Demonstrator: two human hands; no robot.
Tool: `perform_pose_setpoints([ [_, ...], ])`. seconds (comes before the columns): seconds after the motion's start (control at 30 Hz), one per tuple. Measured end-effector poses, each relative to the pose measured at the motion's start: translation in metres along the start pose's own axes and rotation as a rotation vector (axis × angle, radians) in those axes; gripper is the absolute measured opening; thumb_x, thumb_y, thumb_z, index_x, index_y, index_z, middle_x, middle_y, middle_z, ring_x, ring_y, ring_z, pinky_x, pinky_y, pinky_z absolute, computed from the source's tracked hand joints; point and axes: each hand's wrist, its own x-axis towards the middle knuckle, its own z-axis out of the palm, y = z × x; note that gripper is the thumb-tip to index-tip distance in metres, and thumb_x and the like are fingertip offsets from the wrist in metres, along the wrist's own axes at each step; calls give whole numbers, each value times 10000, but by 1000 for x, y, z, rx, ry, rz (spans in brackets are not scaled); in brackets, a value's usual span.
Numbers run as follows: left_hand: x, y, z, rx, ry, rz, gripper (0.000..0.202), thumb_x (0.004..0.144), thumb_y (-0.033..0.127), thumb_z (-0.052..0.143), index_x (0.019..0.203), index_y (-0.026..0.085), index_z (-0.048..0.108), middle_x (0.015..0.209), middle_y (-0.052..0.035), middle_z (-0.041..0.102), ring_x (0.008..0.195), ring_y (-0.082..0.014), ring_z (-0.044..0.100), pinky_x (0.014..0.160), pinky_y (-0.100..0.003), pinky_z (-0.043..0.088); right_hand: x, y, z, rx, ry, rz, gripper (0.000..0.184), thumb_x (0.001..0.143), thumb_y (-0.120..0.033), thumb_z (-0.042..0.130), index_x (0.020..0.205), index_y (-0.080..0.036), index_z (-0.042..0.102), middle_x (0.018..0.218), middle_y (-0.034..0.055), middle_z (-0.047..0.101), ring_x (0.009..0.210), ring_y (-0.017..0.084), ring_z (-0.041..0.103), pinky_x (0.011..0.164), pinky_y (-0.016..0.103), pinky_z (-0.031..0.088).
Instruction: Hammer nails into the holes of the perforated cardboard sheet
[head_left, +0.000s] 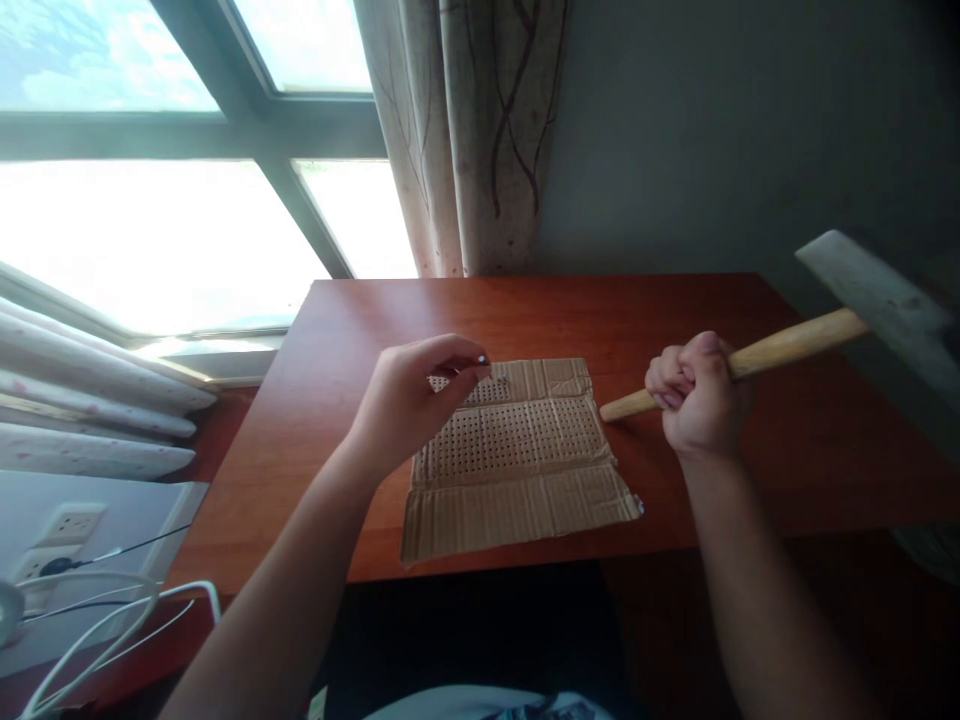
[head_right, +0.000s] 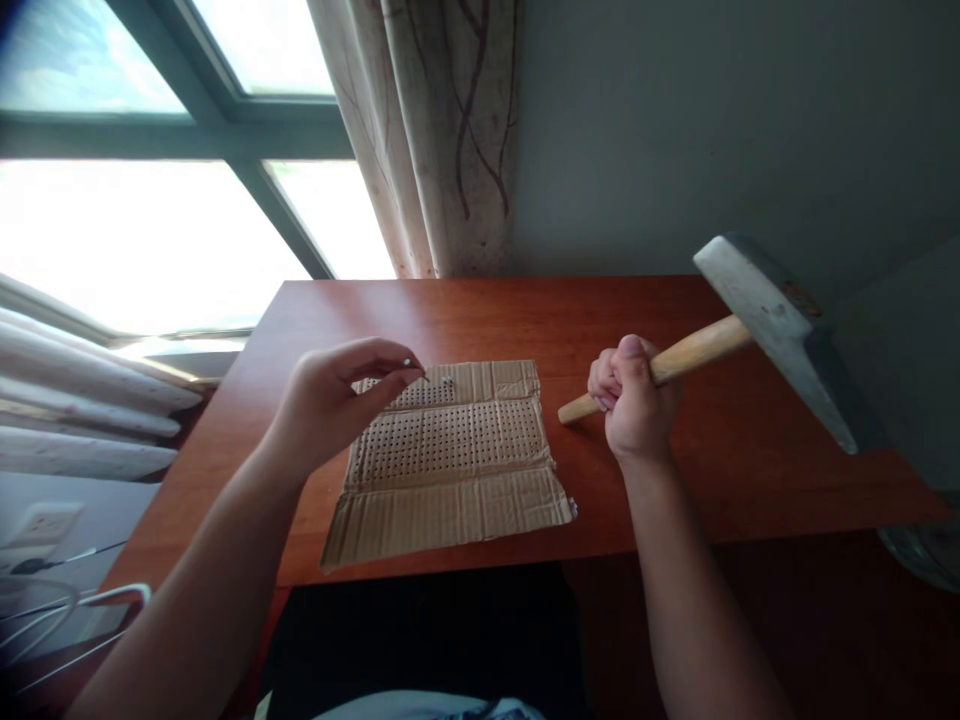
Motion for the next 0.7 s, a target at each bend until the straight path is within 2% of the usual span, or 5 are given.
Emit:
perform_pose_setpoints([
  [0.1,7,-5,12,134,-28,41,147,896,276,597,889,184,711,812,-33,744,716,-143,680,669,-251,535,-1,-1,1,-19,0,-1,559,911,-485,630,560,-211,292,444,-91,234,344,49,235,367,240,158],
  [0.23,7,-13,18,239,9,21,134,893,268,595,888,192,706,820,-26,757,721,-148,682,647,-249,499,-1,-1,0,-16,-6,9,560,909,-501,627,562,-212,296,445,-89,237,346,52,239,369,242,159],
  [0.43,5,-17,21,276,10,-11,112,891,254,611,897,201,709,814,-9,757,688,-140,665,650,-258,472,0,0,0,-9,3,7,543,914,-465,631,557,-217,306,444,-91,237,340,53,221,363,251,146],
  [0.7,6,-18,22,265,16,0,130,897,262,591,904,206,708,830,-14,765,701,-144,678,651,-255,485,0,-1,3,-26,-12,6,565,897,-501,643,553,-214,298,440,-90,243,339,51,240,365,244,158],
])
